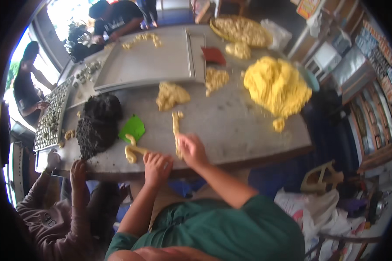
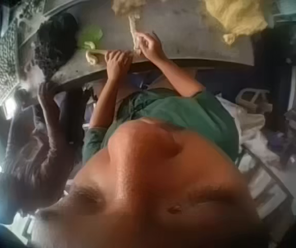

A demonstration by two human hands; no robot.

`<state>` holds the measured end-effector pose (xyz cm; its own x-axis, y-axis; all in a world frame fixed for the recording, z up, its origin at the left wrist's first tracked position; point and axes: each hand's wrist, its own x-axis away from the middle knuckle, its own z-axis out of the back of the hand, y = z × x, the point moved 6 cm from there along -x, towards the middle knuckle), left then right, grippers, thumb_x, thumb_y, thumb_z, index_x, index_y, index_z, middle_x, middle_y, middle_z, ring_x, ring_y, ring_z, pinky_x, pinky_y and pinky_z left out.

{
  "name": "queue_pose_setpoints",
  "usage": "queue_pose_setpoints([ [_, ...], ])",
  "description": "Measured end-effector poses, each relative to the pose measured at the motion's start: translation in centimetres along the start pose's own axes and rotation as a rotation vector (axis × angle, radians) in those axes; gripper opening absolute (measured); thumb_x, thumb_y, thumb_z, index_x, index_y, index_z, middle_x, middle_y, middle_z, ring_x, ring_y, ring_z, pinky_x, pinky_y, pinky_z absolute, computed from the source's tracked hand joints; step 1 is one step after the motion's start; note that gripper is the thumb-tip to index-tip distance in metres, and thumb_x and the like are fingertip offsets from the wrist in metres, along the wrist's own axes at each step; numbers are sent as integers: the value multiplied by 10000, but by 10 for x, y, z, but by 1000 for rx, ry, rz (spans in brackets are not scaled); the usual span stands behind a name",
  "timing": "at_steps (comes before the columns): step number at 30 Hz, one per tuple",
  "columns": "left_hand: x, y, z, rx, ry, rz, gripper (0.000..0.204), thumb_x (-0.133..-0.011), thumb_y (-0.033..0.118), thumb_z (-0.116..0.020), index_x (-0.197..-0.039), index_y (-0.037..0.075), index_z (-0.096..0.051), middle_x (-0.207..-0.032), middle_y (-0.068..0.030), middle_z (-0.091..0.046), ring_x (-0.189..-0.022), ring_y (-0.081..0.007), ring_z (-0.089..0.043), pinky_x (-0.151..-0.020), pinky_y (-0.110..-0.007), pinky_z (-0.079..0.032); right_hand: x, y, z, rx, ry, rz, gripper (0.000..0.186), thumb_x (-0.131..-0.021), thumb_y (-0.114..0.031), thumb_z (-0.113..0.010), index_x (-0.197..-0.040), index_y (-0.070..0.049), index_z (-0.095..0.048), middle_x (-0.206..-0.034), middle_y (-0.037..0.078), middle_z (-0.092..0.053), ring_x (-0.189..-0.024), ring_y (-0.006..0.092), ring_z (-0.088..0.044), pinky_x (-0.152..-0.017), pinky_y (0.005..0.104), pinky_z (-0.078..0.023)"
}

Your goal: The person rolls and shapes pieces of dough on a metal table, using a plastic scraper to guide the pieces and their hands to form them into braids.

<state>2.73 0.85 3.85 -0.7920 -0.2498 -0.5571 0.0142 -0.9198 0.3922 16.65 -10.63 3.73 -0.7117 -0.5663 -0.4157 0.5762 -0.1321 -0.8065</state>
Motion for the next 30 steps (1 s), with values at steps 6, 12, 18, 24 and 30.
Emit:
queue_pose_setpoints([
  [6, -7, 5, 5, -4, -54, 30, 140, -885, 219, -765, -992, 139, -720, -954, -34, -722, -1009, -263, -652, -1034, -471, -404, -66, 62, -7, 343, 75, -97, 337, -970, -199, -664, -1295, -111, -674, -1069, 192, -720, -1012, 384, -684, -834, 492, -544],
  [12, -11, 5, 9, 1, -47, 26, 156, -898, 245, -757, -1000, 130, -727, -972, -43, -722, -1021, -279, -644, -1026, -472, -405, -85, 66, -20, 585, -40, 2, 113, -928, -178, -707, -1030, -127, -702, -994, 80, -730, -982, 335, -675, -813, 450, -544],
  [18, -2, -1, 9, -28, 16, 61, 117, -880, 226, -765, -964, 157, -722, -1008, -39, -701, -1006, -284, -644, -991, -452, -432, -50, 21, -10, 405, 59, 127, 270, -913, -166, -751, -1170, -103, -699, -1111, 99, -676, -1030, 311, -632, -936, 426, -504],
  [24, 5, -2, -1, 68, -62, -26, 342, -863, 160, -743, -1190, 134, -645, -1069, -45, -719, -1014, -274, -672, -940, -448, -470, 27, -34, -9, -185, -284, -41, 248, -959, -209, -741, -1090, -10, -669, -823, 121, -723, -692, 301, -709, -630, 400, -543],
  [30, -4, 1, 1, -54, -134, 121, 335, -869, 276, -758, -1175, 163, -680, -1093, -28, -724, -1069, -243, -659, -1030, -433, -408, 34, -26, -12, -242, -89, -143, 179, -986, -166, -712, -1008, 5, -666, -893, 160, -746, -781, 271, -754, -688, 384, -571],
])
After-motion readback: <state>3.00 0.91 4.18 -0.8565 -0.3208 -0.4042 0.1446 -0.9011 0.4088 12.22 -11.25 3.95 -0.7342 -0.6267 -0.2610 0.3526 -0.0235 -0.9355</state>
